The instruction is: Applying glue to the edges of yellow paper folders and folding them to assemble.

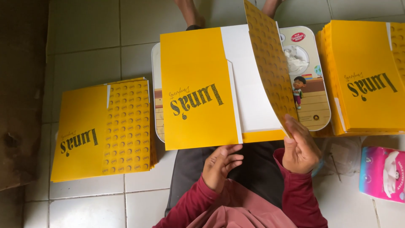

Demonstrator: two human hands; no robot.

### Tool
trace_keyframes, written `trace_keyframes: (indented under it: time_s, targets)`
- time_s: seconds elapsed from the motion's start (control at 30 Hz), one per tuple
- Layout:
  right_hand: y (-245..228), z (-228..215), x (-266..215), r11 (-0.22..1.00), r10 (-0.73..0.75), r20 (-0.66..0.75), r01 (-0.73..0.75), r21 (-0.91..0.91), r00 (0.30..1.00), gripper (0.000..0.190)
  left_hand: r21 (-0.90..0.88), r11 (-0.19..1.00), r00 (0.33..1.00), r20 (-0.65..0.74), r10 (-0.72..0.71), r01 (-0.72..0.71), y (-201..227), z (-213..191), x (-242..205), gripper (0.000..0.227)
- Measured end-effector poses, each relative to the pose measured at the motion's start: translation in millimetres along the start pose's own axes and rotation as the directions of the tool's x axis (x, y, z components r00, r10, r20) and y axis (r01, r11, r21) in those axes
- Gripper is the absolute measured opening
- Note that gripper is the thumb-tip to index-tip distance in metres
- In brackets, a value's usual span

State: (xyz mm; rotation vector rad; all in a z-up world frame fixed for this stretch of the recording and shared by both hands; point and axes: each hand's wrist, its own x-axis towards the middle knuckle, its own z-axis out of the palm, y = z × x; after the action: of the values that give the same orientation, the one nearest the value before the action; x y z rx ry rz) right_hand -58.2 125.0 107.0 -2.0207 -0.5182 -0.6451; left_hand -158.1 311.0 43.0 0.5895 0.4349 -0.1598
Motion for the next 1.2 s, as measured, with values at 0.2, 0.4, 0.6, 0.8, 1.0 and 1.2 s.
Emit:
trace_keyframes:
  time_s: [0.2, 0.4, 0.6, 0.8, 1.0, 1.2]
  targets:
    - [13, 27, -8, 0.961, -0.266, 0.108, 0.273, -0.05, 0.958, 0.029, -0.117, 0.894, 0.887, -0.236, 0.398, -0.432, 19, 40, 9, 0.031]
    - [-2, 21, -35, 0.975, -0.14, 0.399, 0.196, -0.104, 0.906, 0.036, -0.068, 0.868, 0.868, 0.032, 0.495, -0.492, 30, 29, 13, 0.04]
    - [46, -65, -50, 0.949, 0.193, -0.096, -0.211, -0.235, 0.977, 0.024, 0.058, 0.882, 0.878, -0.091, 0.471, -0.467, 15, -4, 23, 0.026]
    - [199, -173, -178, 0.59, 0.489, -0.208, -0.496, -0.636, 0.847, 0.032, 0.096, 0.873, 0.872, -0.069, 0.485, -0.478, 18, 1, 19, 0.027]
    - [223, -168, -244, 0.383, 0.726, -0.3, -0.726, -0.571, 0.619, 0.033, 0.114, 0.878, 0.878, -0.067, 0.474, -0.465, 19, 2, 21, 0.025]
    - [216, -167, -227, 0.488, 0.725, -0.324, -0.785, -0.382, 0.608, 0.019, 0.11, 0.872, 0.874, -0.042, 0.484, -0.477, 20, 3, 21, 0.029]
